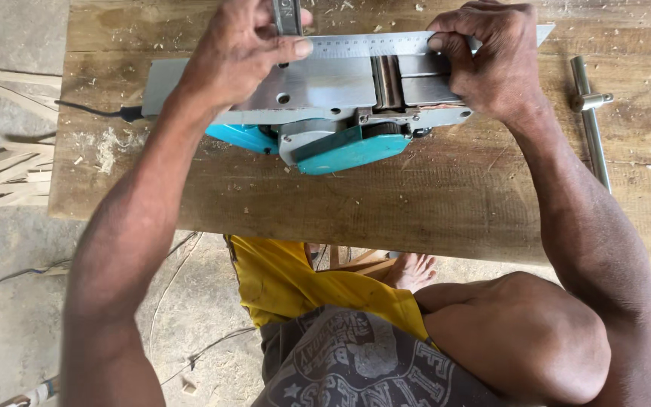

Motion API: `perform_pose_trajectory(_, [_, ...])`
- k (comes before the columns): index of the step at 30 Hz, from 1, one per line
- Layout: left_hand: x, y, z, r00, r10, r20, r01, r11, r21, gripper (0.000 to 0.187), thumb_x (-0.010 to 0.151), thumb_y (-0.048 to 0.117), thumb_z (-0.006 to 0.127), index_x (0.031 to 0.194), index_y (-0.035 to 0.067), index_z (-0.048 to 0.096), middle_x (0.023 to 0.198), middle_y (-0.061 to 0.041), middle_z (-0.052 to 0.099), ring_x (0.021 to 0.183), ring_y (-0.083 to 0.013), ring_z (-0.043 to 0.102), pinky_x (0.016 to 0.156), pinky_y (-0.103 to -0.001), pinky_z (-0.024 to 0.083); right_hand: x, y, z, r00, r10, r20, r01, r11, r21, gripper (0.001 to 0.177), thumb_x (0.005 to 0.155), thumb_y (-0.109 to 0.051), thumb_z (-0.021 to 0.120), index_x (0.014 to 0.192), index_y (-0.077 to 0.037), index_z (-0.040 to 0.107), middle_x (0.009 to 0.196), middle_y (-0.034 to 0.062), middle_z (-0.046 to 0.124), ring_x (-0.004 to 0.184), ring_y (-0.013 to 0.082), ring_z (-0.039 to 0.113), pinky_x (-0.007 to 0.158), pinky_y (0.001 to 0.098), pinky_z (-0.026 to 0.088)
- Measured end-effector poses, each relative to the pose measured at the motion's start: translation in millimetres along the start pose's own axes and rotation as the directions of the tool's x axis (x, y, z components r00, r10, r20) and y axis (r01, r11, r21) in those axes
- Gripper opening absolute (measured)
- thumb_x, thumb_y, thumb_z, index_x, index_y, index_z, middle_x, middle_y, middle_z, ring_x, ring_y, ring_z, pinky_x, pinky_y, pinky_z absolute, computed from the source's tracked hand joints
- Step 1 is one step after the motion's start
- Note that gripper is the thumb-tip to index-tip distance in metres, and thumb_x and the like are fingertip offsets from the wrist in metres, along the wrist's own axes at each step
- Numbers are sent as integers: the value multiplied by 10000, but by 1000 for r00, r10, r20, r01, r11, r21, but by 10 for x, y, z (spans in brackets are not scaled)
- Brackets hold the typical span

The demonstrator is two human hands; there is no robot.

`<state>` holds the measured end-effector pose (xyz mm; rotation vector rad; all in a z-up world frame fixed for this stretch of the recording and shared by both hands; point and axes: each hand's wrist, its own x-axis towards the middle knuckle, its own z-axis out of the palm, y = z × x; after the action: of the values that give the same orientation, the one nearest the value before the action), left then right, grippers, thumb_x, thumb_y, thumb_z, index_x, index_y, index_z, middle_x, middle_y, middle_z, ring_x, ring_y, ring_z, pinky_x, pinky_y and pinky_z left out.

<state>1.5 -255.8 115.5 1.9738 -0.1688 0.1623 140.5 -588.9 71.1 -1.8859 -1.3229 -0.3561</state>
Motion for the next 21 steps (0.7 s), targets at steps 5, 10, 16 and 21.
perform_pose_trajectory(5, [157,-212,55,978,196,73,-195,981,-22,351,1090,19,761,1343,51,519,1246,-129,608,1192,-267,728,1016,-410,640,119,-142,-79,999,-30,-17,30,999,23,198,970,156,649,1071,32,765,996,125,741,863,178,680,800,311,567])
perform_pose_trajectory(10, [146,-340,28,984,171,45,-168,984,-58,224,1057,27,775,1190,22,594,1173,-128,661,1187,-271,730,1027,-405,625,26,-502,-183,990,-28,-139,19,998,-66,187,1005,-5,735,1185,37,703,1133,130,728,1084,251,714,941,415,598])
perform_pose_trajectory(16, [86,-263,10,978,205,45,-205,979,-5,199,1080,59,774,1166,36,595,1125,-122,682,1165,-256,760,1010,-393,637,-393,-819,119,1000,20,-13,-19,991,130,363,796,-368,888,1062,-146,777,1225,53,723,1158,231,626,1093,459,511])
perform_pose_trajectory(21, [137,-148,-16,979,193,71,-198,978,61,146,1063,78,783,1085,42,643,1053,-123,722,1109,-255,773,992,-400,630,-407,-863,189,996,91,-13,-90,995,45,359,779,-405,895,1076,-225,802,1376,18,673,1300,258,539,1137,455,447])
